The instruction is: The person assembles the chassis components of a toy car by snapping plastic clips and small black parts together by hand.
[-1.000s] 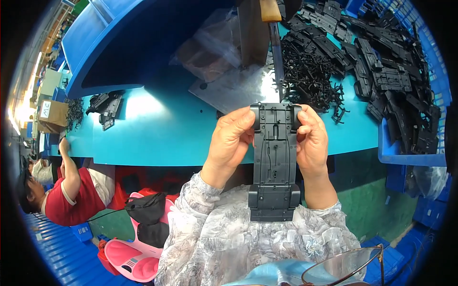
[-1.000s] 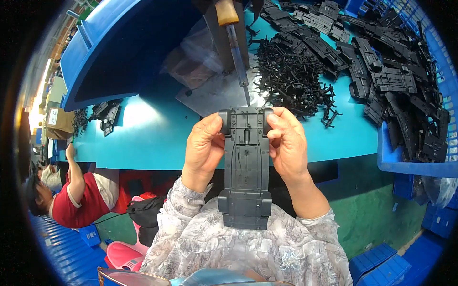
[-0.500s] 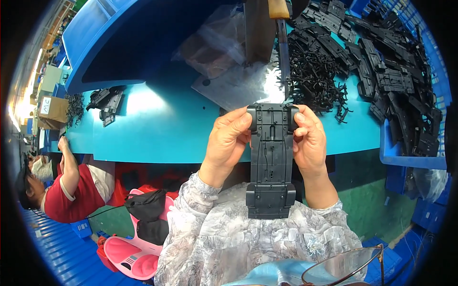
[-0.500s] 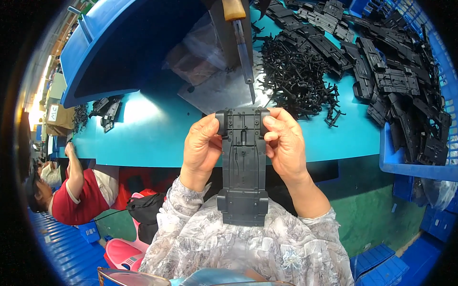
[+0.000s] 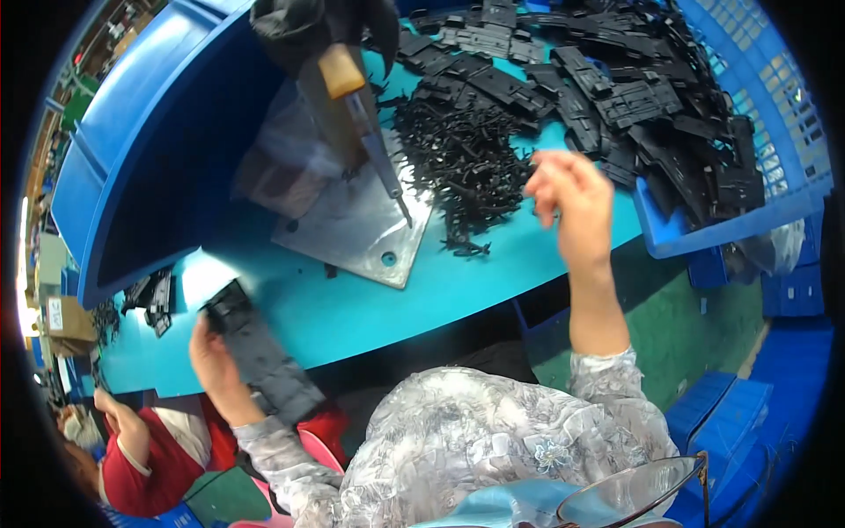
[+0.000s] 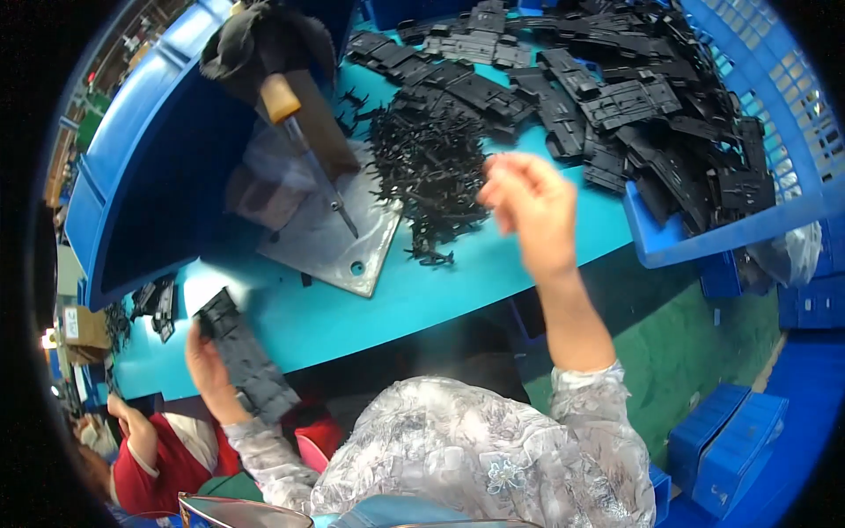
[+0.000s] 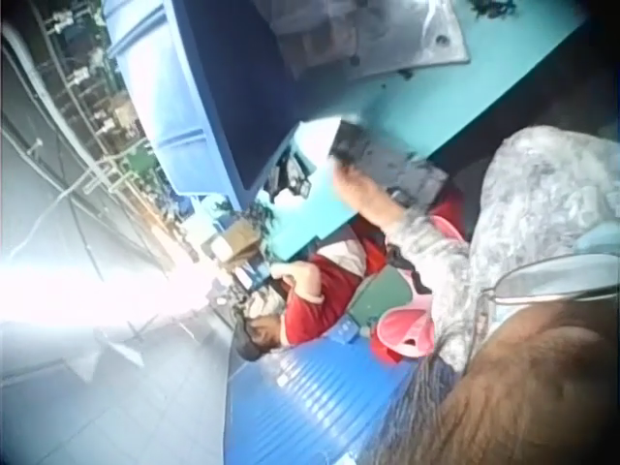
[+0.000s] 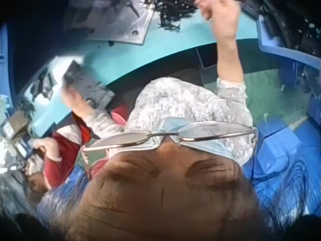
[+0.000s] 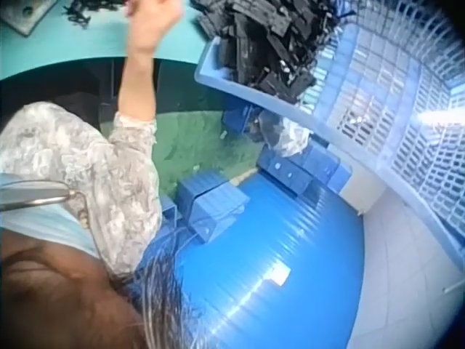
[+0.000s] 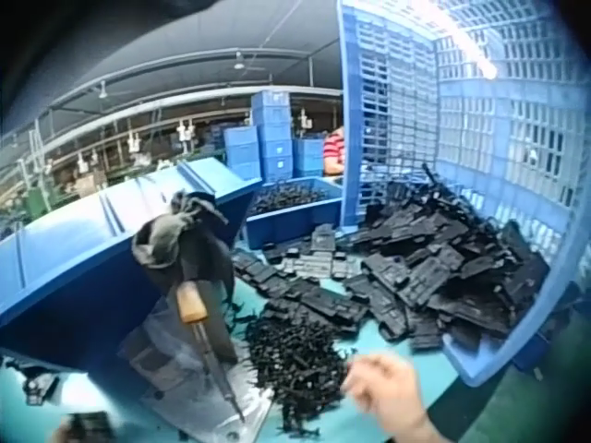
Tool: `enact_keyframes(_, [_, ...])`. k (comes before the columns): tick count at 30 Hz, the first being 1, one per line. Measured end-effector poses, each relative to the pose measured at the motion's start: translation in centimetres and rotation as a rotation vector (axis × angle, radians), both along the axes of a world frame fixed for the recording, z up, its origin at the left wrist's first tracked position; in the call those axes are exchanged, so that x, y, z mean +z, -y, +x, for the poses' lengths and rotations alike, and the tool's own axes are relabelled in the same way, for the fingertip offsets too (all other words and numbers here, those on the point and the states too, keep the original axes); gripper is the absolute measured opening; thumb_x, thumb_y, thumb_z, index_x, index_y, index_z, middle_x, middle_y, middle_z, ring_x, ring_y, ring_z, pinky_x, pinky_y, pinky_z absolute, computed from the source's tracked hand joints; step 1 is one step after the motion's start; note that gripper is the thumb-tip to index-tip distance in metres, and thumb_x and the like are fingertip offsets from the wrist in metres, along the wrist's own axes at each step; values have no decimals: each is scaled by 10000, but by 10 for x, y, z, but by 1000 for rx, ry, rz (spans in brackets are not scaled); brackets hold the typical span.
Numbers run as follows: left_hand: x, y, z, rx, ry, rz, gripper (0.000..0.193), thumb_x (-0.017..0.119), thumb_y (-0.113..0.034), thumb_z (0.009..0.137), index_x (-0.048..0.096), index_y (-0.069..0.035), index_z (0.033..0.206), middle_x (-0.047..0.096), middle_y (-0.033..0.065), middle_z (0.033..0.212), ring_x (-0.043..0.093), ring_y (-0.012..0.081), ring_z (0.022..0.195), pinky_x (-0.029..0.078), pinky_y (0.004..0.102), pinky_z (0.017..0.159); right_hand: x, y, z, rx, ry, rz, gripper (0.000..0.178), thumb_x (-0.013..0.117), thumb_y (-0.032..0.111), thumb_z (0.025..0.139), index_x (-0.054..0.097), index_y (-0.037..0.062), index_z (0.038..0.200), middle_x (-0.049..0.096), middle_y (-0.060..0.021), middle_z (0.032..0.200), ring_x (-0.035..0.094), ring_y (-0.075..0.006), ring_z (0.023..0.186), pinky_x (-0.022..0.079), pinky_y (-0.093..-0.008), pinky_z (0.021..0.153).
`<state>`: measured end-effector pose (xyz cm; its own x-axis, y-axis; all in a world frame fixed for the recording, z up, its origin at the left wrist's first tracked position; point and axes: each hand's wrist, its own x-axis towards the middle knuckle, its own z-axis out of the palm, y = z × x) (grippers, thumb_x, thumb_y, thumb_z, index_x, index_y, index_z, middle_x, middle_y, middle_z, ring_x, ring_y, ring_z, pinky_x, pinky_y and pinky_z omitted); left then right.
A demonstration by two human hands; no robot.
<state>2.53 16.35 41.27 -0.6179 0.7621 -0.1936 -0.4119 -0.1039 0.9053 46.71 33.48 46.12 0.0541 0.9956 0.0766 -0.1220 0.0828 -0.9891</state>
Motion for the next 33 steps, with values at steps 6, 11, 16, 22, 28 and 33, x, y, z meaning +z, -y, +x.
enact_keyframes(6, [-26,22,-161,224,-101,-116,114,606,-200,830,579,-90,848,556,-32,679,481,84,558,382,187,483,-33,-109,64,-170,973,216,366,624,220,740,592,22,1046,613,-110,766,592,-198,691,451,-306,628])
enact_keyframes(11, [-25,11,-175,314,-98,-112,256,642,-292,803,551,-80,917,539,5,797,494,107,639,398,212,531,-26,-118,48,-17,1120,226,358,597,270,741,610,25,1001,616,-143,807,555,-279,839,434,-364,748])
enact_keyframes(16, [-13,-16,-123,512,-515,-236,472,619,-271,814,436,-24,1172,525,75,1043,515,133,887,420,266,705,-40,-127,57,-172,944,338,252,581,237,768,633,33,906,602,-110,745,589,-235,758,451,-330,681])
enact_keyframes(22, [14,-24,-23,649,-1034,-132,369,529,-143,867,471,33,1186,521,105,1110,492,183,1021,383,283,887,-22,-110,72,-448,366,319,173,546,151,825,612,-8,848,578,-42,652,518,-88,510,400,-216,488])
enact_keyframes(28, [29,-9,122,112,-890,81,261,469,-38,850,532,52,1087,600,127,859,565,175,782,443,278,743,-3,-58,76,-103,-215,257,154,483,135,860,538,26,766,458,16,543,381,-46,425,285,-186,392])
enact_keyframes(33, [19,-18,189,-732,-99,160,390,420,-273,919,502,57,1109,599,150,814,596,221,667,510,347,656,10,-2,60,333,97,-52,123,558,111,784,610,0,790,555,-8,610,500,-36,485,336,-160,405])
